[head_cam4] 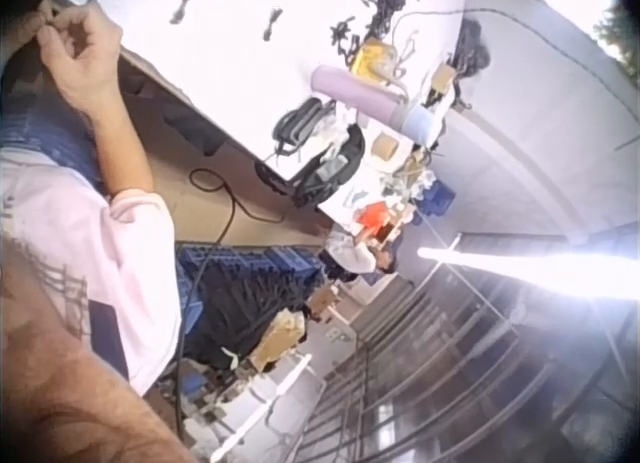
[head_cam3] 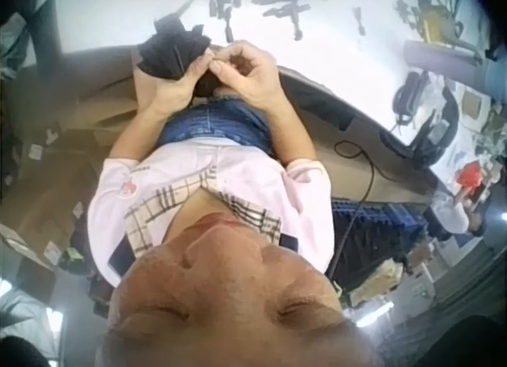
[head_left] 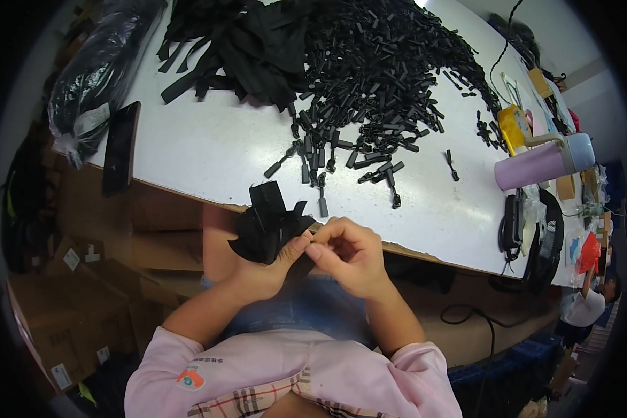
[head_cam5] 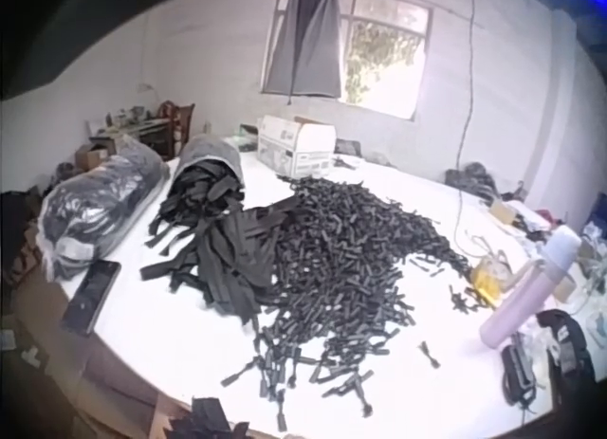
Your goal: Assembling small plastic buckle components onto black fabric straps at a workshop table.
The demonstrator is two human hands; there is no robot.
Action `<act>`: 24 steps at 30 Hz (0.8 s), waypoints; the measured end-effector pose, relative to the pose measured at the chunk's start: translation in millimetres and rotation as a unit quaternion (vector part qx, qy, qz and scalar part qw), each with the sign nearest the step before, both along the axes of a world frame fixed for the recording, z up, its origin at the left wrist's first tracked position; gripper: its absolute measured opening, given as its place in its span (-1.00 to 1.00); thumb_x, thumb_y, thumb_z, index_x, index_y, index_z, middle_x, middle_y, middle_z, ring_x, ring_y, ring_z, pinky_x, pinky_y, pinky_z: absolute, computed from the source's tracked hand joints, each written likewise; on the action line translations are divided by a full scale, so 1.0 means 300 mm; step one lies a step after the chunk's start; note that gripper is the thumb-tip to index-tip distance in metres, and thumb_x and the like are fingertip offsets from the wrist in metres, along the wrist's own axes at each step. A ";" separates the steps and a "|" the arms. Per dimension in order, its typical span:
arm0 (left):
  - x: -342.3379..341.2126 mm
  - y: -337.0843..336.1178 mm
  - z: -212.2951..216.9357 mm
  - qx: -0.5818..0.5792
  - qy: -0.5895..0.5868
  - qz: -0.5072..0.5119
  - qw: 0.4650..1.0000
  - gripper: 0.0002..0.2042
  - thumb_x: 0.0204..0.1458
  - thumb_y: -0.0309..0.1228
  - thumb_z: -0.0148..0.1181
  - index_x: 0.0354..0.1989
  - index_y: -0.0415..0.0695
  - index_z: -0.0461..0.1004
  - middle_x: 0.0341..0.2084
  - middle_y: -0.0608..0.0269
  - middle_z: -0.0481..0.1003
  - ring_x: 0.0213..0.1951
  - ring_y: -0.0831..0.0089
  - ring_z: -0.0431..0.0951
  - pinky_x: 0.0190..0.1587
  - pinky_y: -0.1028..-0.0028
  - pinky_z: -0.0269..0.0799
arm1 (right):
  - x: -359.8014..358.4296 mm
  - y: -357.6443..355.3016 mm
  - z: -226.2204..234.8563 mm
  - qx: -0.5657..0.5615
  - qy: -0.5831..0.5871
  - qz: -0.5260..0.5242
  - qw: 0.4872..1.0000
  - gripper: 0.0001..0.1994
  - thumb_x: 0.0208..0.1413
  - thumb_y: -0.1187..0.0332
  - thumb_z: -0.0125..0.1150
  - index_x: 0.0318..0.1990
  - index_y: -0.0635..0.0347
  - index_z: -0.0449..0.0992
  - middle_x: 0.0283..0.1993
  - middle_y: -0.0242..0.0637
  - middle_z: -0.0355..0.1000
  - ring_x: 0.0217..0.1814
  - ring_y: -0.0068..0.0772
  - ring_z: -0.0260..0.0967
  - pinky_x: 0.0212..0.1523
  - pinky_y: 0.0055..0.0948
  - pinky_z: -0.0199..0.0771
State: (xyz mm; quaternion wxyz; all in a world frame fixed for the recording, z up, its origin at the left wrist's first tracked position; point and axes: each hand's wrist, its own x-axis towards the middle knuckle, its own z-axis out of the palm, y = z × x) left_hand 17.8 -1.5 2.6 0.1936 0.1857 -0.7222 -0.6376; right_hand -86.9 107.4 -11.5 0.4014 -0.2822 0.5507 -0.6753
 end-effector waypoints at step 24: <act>0.008 -0.009 -0.096 0.317 0.000 -0.126 0.940 -0.76 -0.12 -0.47 0.11 -0.23 -0.20 0.33 -0.53 0.30 0.35 -0.58 0.60 0.33 -0.57 0.65 0.24 | 0.012 -0.002 0.038 -0.089 0.336 -0.174 0.921 -0.83 -0.26 0.62 0.19 -0.41 0.33 0.45 -0.49 -0.20 0.35 -0.63 -0.42 0.30 -0.66 -0.61 0.27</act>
